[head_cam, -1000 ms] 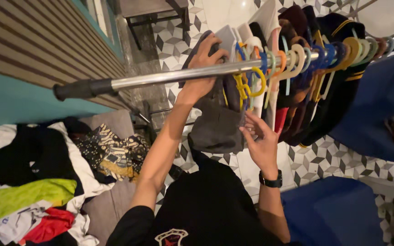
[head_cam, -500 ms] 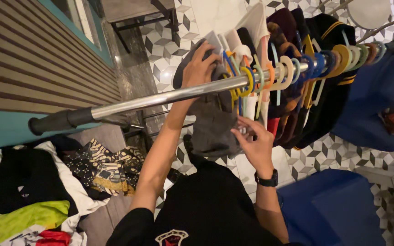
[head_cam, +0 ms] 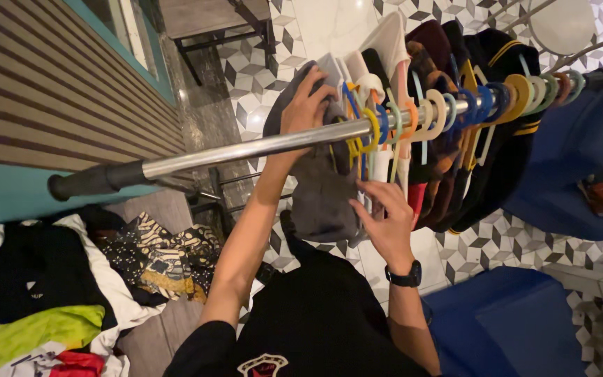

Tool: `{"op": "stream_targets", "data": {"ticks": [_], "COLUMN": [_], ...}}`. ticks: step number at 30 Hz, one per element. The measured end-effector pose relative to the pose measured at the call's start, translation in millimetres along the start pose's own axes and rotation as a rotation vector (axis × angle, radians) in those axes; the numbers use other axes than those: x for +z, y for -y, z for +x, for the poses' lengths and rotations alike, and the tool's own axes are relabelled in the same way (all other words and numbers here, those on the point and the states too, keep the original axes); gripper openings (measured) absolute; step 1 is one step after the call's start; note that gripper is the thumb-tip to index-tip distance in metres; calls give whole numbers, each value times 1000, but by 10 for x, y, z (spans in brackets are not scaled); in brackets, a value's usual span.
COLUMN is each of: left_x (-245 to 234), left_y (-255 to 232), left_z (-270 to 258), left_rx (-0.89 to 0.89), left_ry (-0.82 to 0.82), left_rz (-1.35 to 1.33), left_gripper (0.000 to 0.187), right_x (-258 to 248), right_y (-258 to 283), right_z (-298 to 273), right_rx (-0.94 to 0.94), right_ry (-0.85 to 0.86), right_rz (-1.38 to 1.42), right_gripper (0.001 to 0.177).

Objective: The person picks up a dark gray garment, places it on a yellow hanger, and hangs it on a metal clothing rack. They then pick up a multicolored jersey, place it on a light blue hanger, and hang it on the rack. Finally, they pick up a black t-shirt, place it on a dark blue hanger, and hang it on the rack.

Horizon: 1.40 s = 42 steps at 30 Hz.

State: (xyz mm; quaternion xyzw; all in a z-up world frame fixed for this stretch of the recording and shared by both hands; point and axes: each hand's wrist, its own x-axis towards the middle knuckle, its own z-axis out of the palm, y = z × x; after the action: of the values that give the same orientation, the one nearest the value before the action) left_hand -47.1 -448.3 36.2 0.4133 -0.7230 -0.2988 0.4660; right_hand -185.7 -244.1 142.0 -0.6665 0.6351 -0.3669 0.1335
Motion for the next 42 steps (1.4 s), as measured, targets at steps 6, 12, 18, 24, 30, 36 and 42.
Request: {"op": "stream_targets", "data": {"ticks": [6, 12, 18, 24, 30, 36, 42], "left_x": [-49, -108, 82, 383, 747, 888, 319], "left_y": [0, -249, -600, -756, -521, -154, -45], "left_z": [-37, -324, -1105, -1753, -2244, -2767, -3236], "left_rx": [12, -37, -123, -155, -199, -163, -344], "left_ry": [-17, -93, -147, -11, 269, 438, 496], "left_rz": [2, -128, -170, -385, -509, -323, -327], "left_gripper": [37, 58, 67, 76, 81, 68, 51], "right_x": [26, 62, 99, 242, 321, 391, 510], "right_y": [24, 11, -20, -265, -379, -483, -477], "right_z": [-29, -104, -216, -322, -419, -449, -693], "right_rx": [134, -24, -125, -129, -161, -242, -246], "right_ry": [30, -35, -106, -7, 10, -54, -66], "right_rz": [16, -46, -254, -374, -366, -455, -436], "right_gripper": [36, 40, 46, 55, 57, 60, 63]}}
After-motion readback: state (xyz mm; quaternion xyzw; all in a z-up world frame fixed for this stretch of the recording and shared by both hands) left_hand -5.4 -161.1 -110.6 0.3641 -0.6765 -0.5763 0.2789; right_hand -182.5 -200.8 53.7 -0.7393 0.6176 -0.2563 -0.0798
